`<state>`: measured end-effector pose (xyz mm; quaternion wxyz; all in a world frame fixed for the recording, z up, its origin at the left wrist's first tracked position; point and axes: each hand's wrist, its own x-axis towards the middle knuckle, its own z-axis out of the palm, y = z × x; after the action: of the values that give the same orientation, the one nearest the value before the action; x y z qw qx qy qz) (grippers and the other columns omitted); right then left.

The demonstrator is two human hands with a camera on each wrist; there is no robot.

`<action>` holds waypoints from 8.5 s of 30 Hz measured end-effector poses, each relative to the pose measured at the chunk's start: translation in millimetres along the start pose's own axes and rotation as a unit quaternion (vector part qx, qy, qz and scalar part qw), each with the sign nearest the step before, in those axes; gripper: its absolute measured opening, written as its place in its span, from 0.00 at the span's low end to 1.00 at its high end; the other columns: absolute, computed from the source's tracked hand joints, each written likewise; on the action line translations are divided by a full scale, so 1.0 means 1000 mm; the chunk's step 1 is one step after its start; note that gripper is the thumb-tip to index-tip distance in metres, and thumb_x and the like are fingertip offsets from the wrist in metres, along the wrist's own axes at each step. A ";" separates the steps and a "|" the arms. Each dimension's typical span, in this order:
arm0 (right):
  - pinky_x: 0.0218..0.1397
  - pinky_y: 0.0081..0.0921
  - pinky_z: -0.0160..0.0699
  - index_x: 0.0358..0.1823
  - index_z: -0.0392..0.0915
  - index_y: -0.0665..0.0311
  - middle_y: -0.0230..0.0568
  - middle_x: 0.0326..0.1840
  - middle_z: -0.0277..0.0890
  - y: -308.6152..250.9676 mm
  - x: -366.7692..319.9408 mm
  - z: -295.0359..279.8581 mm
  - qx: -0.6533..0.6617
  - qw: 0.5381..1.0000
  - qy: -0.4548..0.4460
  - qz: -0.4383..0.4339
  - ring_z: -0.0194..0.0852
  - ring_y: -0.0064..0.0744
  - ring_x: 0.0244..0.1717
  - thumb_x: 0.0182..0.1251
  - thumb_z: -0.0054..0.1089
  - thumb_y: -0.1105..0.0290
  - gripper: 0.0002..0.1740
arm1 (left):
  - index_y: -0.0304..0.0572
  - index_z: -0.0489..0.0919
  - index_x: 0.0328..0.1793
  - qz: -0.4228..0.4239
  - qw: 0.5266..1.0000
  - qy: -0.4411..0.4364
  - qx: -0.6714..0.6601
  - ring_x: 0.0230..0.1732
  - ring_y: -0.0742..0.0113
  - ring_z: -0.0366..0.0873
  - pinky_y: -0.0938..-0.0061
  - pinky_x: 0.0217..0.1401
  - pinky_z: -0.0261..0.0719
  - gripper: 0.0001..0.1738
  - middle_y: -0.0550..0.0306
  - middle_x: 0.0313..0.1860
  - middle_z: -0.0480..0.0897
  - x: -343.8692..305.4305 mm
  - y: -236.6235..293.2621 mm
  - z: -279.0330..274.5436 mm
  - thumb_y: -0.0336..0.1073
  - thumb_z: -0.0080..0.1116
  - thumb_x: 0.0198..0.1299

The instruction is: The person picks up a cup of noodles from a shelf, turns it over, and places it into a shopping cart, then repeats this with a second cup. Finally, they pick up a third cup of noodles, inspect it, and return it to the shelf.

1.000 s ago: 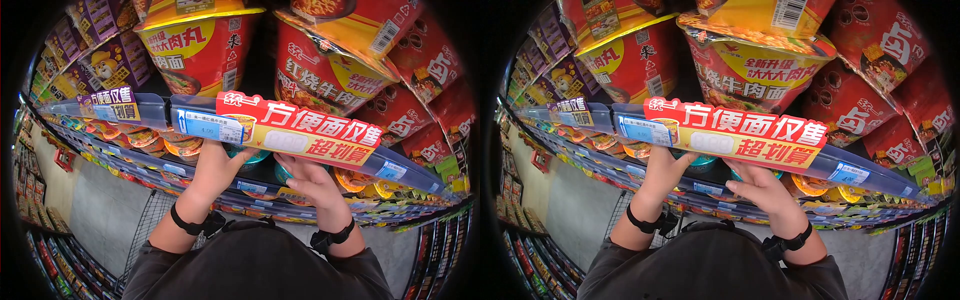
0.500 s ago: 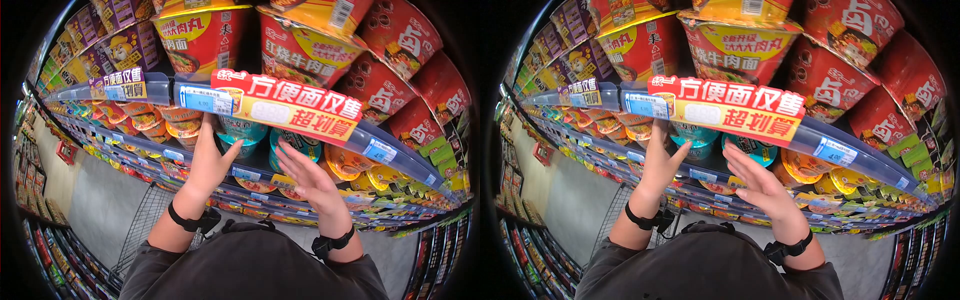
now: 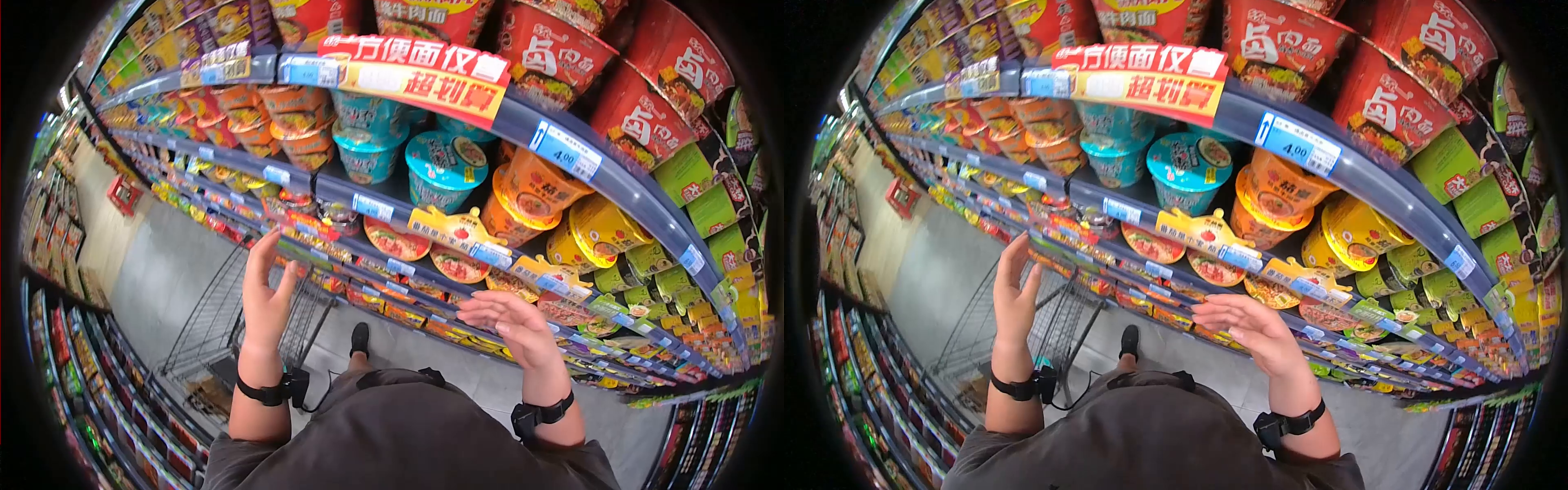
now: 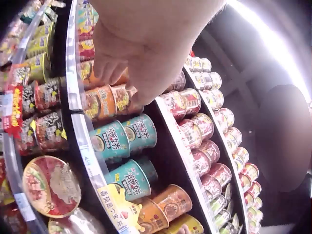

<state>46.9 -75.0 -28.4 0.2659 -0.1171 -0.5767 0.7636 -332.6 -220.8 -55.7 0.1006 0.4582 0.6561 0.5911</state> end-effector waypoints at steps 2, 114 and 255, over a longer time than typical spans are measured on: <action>0.76 0.47 0.72 0.74 0.67 0.75 0.59 0.71 0.76 0.015 -0.017 -0.004 0.020 0.999 0.010 0.033 0.78 0.52 0.70 0.75 0.57 0.70 0.30 | 0.37 0.72 0.75 -0.021 0.999 0.020 0.036 0.79 0.57 0.69 0.61 0.82 0.64 0.27 0.48 0.77 0.74 -0.033 0.003 -0.015 0.22 0.58 0.70; 0.34 0.30 0.81 0.47 0.86 0.64 0.39 0.36 0.84 0.677 0.292 0.334 -0.312 0.635 -0.320 0.630 0.85 0.29 0.30 0.74 0.54 0.58 0.18 | 0.37 0.81 0.65 -0.612 0.787 0.030 0.066 0.59 0.38 0.84 0.56 0.66 0.81 0.23 0.34 0.57 0.86 -0.251 -0.466 -0.289 0.40 0.59 0.66; 0.91 0.43 0.35 0.88 0.38 0.69 0.50 0.93 0.34 -0.043 0.079 -0.022 -0.024 0.995 0.017 -0.093 0.31 0.43 0.93 0.72 0.57 0.77 0.50 | 0.31 0.65 0.74 0.178 0.967 -0.152 -0.096 0.67 0.47 0.78 0.58 0.73 0.72 0.44 0.38 0.65 0.79 0.156 0.056 0.185 0.32 0.79 0.56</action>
<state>3.7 -6.6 15.3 0.3425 -0.0820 -0.5989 0.7193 -268.1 11.6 4.6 0.1363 0.6404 0.4811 0.5830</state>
